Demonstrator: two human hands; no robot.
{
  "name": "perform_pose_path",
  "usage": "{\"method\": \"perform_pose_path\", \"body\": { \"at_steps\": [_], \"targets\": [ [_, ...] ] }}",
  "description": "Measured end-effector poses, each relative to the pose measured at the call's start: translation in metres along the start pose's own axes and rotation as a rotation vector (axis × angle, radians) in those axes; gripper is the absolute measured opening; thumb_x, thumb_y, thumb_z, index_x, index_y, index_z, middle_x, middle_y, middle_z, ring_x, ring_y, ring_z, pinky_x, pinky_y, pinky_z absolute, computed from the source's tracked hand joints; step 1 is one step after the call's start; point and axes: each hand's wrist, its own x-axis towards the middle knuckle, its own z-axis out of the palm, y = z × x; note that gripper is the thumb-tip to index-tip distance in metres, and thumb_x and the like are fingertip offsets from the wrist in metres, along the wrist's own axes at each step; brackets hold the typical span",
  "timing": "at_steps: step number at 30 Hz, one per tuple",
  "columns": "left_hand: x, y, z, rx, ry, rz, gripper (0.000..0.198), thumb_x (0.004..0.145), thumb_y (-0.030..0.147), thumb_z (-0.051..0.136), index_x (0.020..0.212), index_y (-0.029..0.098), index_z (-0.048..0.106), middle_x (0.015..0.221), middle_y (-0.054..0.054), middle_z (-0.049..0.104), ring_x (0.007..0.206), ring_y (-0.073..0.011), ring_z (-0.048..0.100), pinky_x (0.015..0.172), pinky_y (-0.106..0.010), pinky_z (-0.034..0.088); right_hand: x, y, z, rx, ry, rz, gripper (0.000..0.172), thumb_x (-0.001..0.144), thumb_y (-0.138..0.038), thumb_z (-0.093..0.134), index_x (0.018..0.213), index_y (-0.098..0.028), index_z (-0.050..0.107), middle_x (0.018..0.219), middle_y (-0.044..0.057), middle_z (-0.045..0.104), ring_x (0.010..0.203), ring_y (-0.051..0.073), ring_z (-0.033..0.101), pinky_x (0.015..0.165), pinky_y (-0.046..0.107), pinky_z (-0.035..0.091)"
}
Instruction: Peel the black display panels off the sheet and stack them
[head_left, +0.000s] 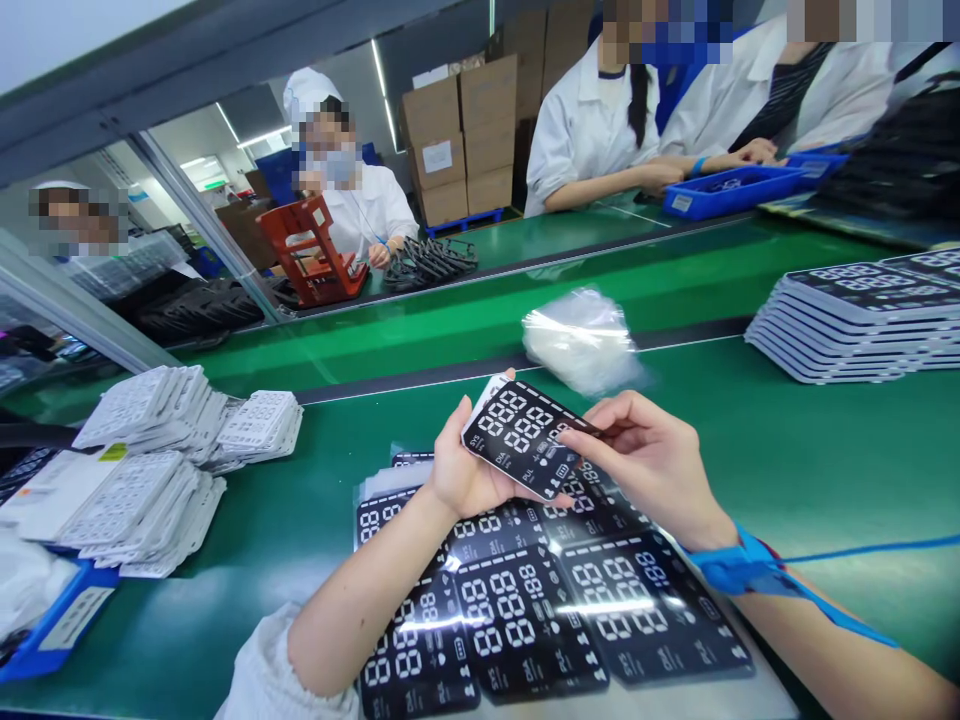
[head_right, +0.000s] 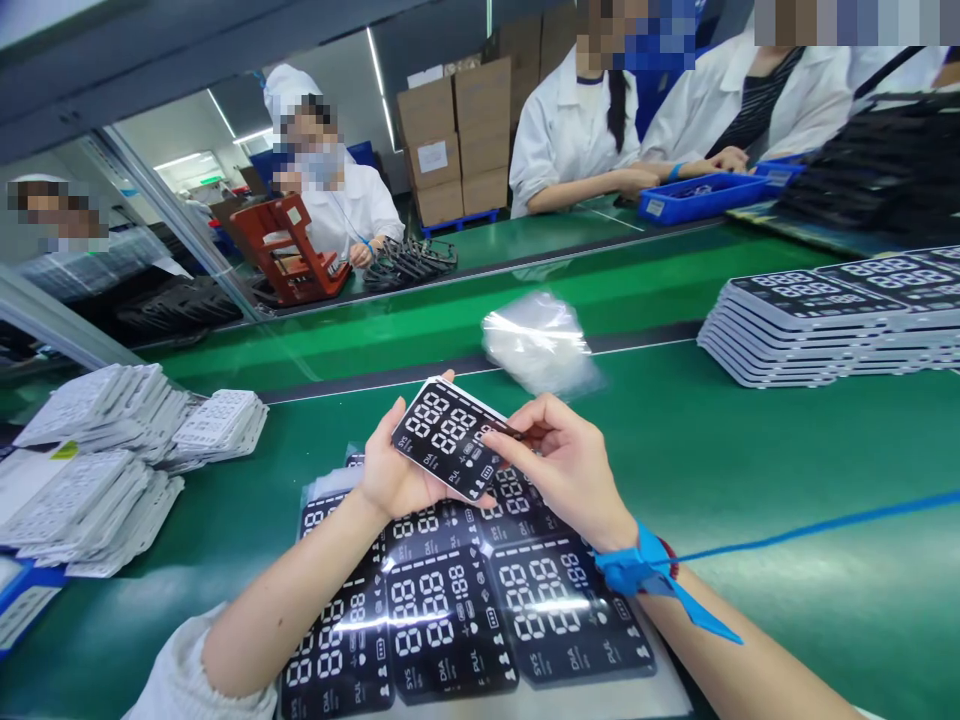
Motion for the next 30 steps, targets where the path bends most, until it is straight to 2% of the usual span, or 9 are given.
{"method": "perform_pose_path", "body": {
  "at_steps": [8,18,23,27,30],
  "targets": [
    [0.000,-0.001,-0.001,-0.020,-0.004,0.001,0.055,0.091,0.056,0.021,0.144,0.038,0.019,0.122,-0.012,0.054,0.097,-0.0334,0.059,0.083,-0.068,0.035,-0.002,0.002,0.000,-0.014,0.003,0.031,0.031,0.070,-0.042,0.075,0.068,-0.021,0.052,0.061,-0.001,0.055,0.052,0.013,0.053,0.044,0.025,0.048],
    [0.000,0.000,-0.004,0.009,-0.025,0.005,0.056,0.091,0.057,0.024,0.144,0.037,0.018,0.123,-0.012,0.054,0.100,-0.0331,0.059,0.083,-0.067,0.037,-0.001,0.005,-0.001,-0.058,-0.053,0.005,0.029,0.074,-0.041,0.072,0.070,-0.021,0.052,0.061,-0.002,0.054,0.053,0.013,0.053,0.045,0.024,0.046],
    [0.000,-0.002,-0.005,0.064,-0.016,0.017,0.059,0.088,0.057,0.038,0.141,0.038,0.024,0.125,-0.011,0.051,0.100,-0.0313,0.057,0.076,-0.054,0.047,0.000,0.006,-0.003,-0.286,-0.058,-0.096,0.033,0.077,-0.050,0.066,0.071,-0.021,0.051,0.060,-0.001,0.055,0.051,0.013,0.052,0.046,0.024,0.043],
    [0.000,-0.007,-0.001,0.177,0.079,0.035,0.054,0.082,0.049,0.056,0.130,0.034,0.039,0.118,-0.006,0.050,0.096,-0.0249,0.055,0.068,-0.040,0.052,0.003,0.009,-0.005,-0.548,-0.177,-0.153,0.043,0.082,-0.063,0.052,0.071,-0.022,0.044,0.053,-0.003,0.048,0.042,0.012,0.045,0.041,0.024,0.034],
    [0.000,-0.011,0.005,0.255,0.148,0.048,0.054,0.077,0.049,0.062,0.123,0.033,0.039,0.111,-0.004,0.048,0.090,-0.0205,0.054,0.062,-0.032,0.052,0.005,0.007,-0.005,-0.743,-0.144,-0.181,0.051,0.080,-0.072,0.042,0.071,-0.022,0.042,0.063,0.000,0.050,0.042,0.013,0.043,0.040,0.026,0.030]
  ]
}}
